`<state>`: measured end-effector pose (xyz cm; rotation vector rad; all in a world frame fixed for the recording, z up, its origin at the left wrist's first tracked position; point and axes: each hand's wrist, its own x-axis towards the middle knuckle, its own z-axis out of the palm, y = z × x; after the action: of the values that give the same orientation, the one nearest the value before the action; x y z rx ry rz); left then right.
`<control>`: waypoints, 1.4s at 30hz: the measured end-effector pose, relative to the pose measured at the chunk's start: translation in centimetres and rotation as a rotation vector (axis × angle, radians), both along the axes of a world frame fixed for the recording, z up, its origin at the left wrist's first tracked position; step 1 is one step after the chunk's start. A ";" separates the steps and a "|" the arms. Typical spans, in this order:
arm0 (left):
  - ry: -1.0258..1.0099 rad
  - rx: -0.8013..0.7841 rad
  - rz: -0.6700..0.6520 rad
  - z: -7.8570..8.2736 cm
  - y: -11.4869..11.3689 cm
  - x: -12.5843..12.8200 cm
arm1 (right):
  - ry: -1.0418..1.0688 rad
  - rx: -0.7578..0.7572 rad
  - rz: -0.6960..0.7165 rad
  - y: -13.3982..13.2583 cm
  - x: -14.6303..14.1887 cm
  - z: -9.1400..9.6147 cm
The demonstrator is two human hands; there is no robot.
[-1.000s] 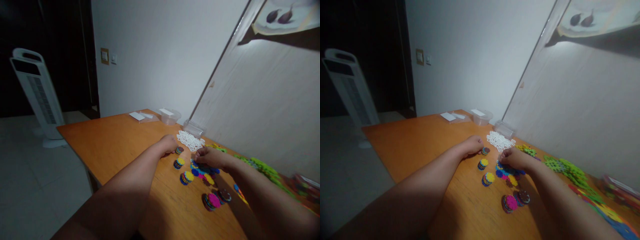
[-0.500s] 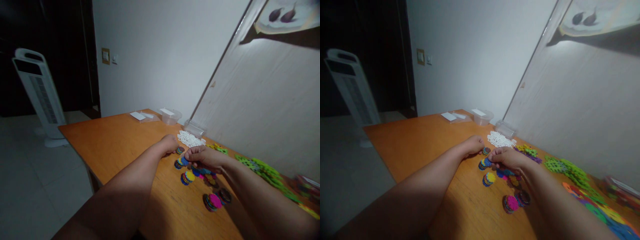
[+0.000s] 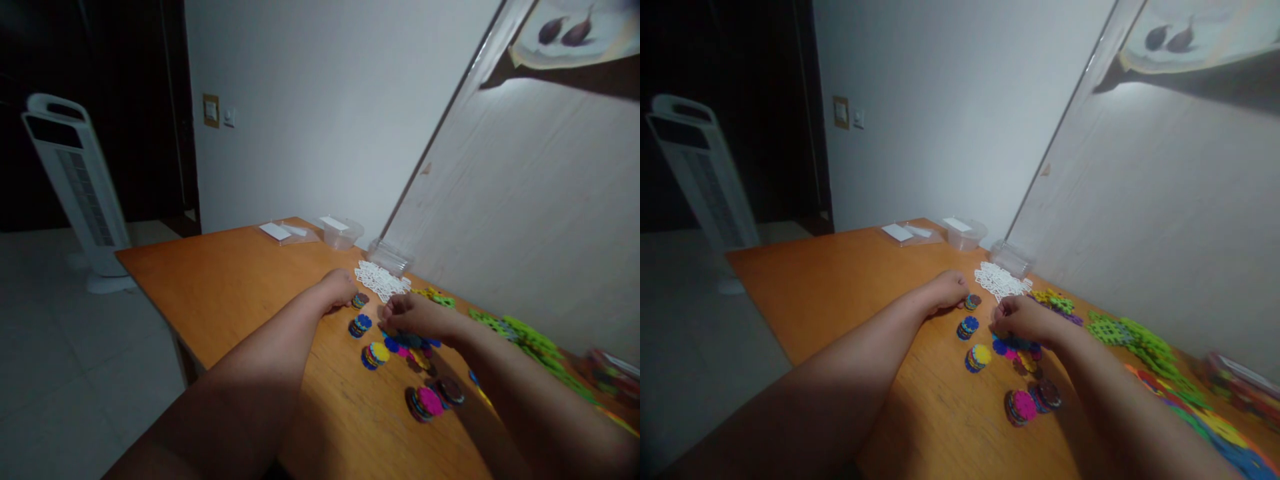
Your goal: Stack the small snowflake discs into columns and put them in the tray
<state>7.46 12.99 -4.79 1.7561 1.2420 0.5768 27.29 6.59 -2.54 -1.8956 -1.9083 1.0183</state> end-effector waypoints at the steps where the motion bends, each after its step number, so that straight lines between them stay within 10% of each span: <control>1: -0.007 -0.002 0.002 0.0 0.0 0.0 | -0.075 0.016 0.018 0.0 0.3 -0.2; 8: -0.008 -0.007 0.002 0.1 -0.1 0.0 | -0.296 0.025 0.029 0.4 0.9 -0.9; 20: -0.017 -0.012 0.016 -0.4 0.3 0.1 | 0.364 -0.123 -0.113 -0.4 -0.8 0.8; 31: -0.021 0.004 0.012 -0.2 0.1 0.1 | 0.426 -0.163 -0.116 -0.3 -2.9 0.6; 42: -0.005 -0.001 -0.007 0.1 -0.1 0.0 | -0.153 0.059 -0.019 1.1 1.5 -1.1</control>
<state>7.42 12.91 -4.68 1.7570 1.2320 0.5756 28.84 7.66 -3.68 -2.0058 -1.9741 0.8235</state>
